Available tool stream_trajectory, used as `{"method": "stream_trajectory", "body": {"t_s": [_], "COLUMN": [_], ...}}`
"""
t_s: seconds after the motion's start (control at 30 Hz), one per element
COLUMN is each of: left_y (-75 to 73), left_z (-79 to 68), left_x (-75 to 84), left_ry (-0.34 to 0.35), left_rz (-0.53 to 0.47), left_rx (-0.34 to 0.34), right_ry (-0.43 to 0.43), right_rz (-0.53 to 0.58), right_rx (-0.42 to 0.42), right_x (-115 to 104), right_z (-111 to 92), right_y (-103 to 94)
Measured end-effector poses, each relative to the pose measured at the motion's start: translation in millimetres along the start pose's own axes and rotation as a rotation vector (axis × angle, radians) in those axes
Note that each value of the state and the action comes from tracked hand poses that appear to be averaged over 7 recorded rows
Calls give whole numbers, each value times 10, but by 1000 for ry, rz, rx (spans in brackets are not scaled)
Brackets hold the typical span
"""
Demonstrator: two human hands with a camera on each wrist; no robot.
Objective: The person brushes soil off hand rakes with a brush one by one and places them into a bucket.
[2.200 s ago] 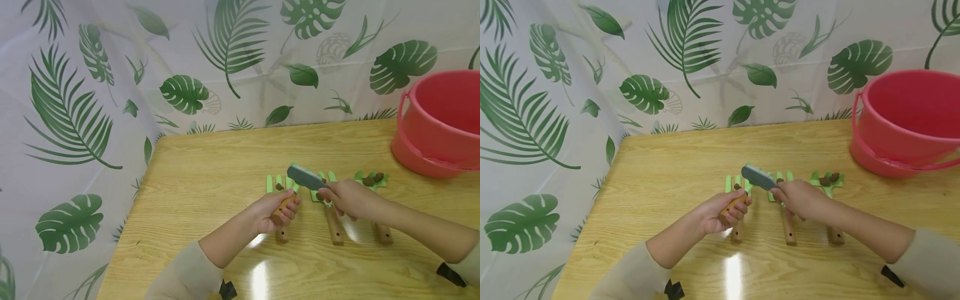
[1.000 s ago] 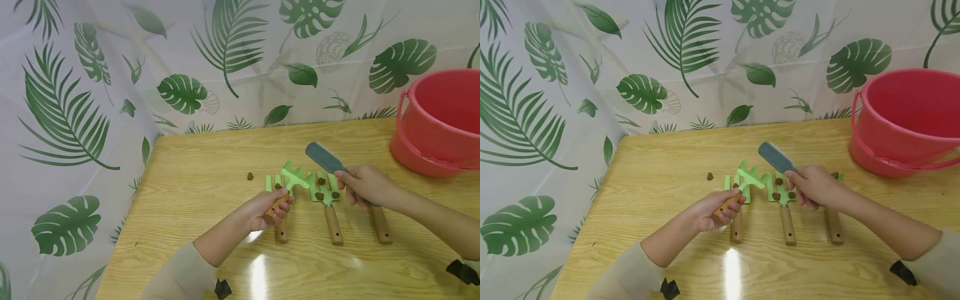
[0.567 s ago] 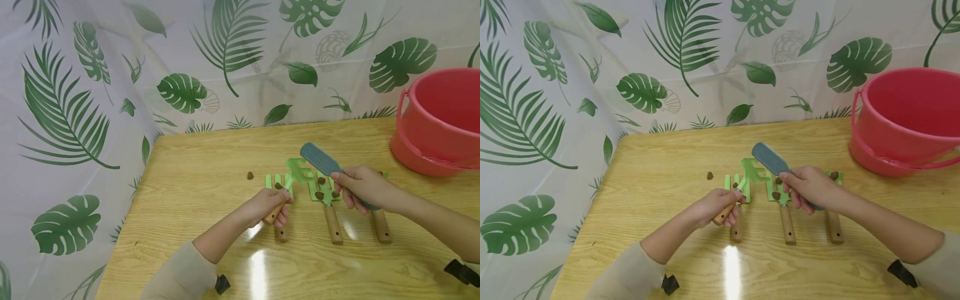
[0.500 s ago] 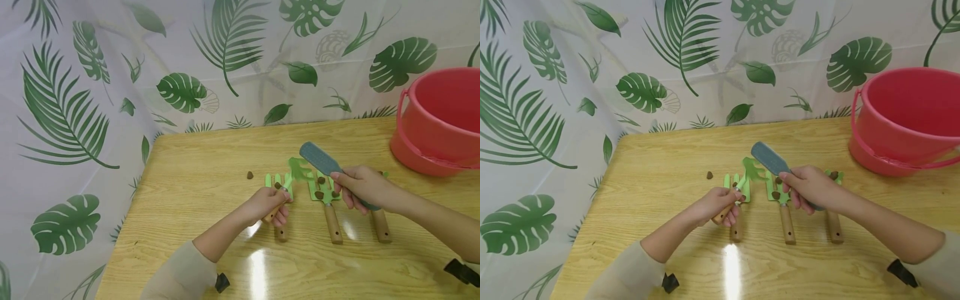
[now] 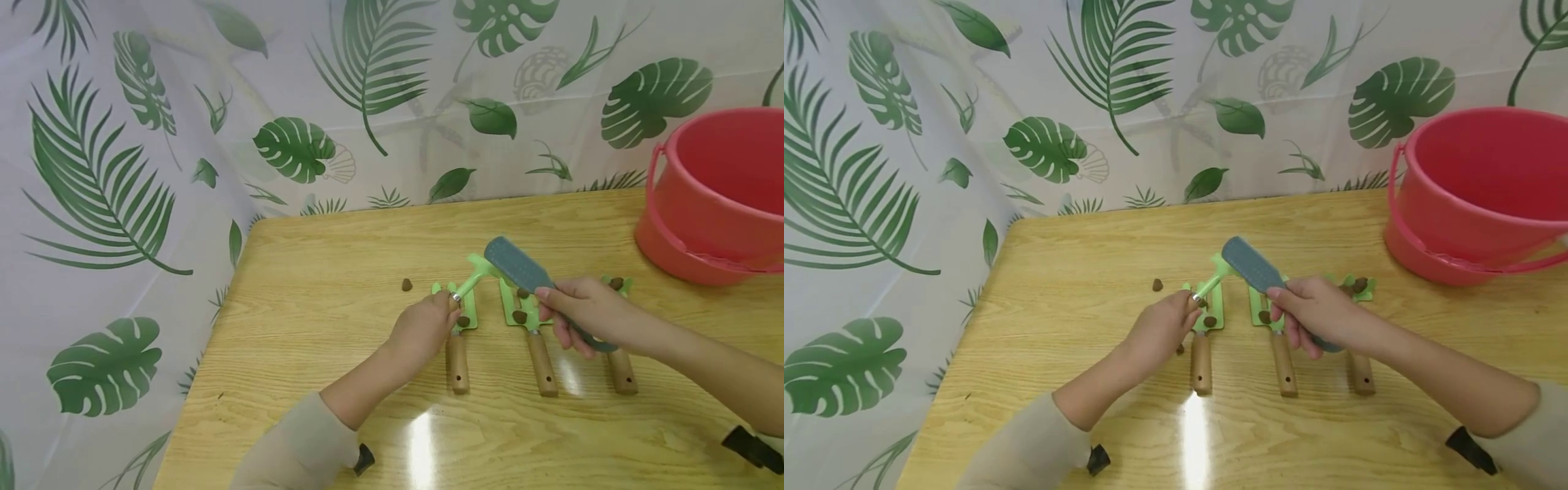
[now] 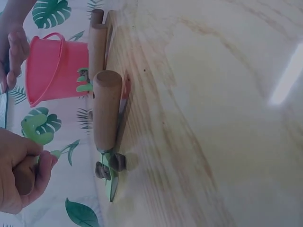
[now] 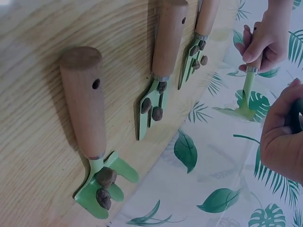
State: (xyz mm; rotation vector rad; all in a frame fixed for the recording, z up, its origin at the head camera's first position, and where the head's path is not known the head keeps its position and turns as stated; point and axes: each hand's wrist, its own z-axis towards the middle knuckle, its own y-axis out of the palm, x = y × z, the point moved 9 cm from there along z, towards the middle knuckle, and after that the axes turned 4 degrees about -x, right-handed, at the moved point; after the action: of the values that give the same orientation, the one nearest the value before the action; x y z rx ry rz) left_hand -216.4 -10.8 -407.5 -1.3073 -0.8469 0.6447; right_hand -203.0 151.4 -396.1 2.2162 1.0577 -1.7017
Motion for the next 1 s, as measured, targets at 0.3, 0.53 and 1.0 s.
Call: {"method": "stream_trajectory", "body": {"t_s": [0.3, 0.53, 1.0], "left_y": [-91, -76, -148], "left_z": [-37, -43, -111], "left_x": [132, 153, 179], "left_ry": [87, 83, 118], "left_rz": [312, 341, 352], "left_rx": [171, 167, 281], "right_ry": [3, -34, 26], "right_rz": [217, 309, 295], "right_rx": [-159, -244, -193], "right_x": [-8, 11, 71], "right_z": [114, 214, 266], "right_y": [273, 590, 568]}}
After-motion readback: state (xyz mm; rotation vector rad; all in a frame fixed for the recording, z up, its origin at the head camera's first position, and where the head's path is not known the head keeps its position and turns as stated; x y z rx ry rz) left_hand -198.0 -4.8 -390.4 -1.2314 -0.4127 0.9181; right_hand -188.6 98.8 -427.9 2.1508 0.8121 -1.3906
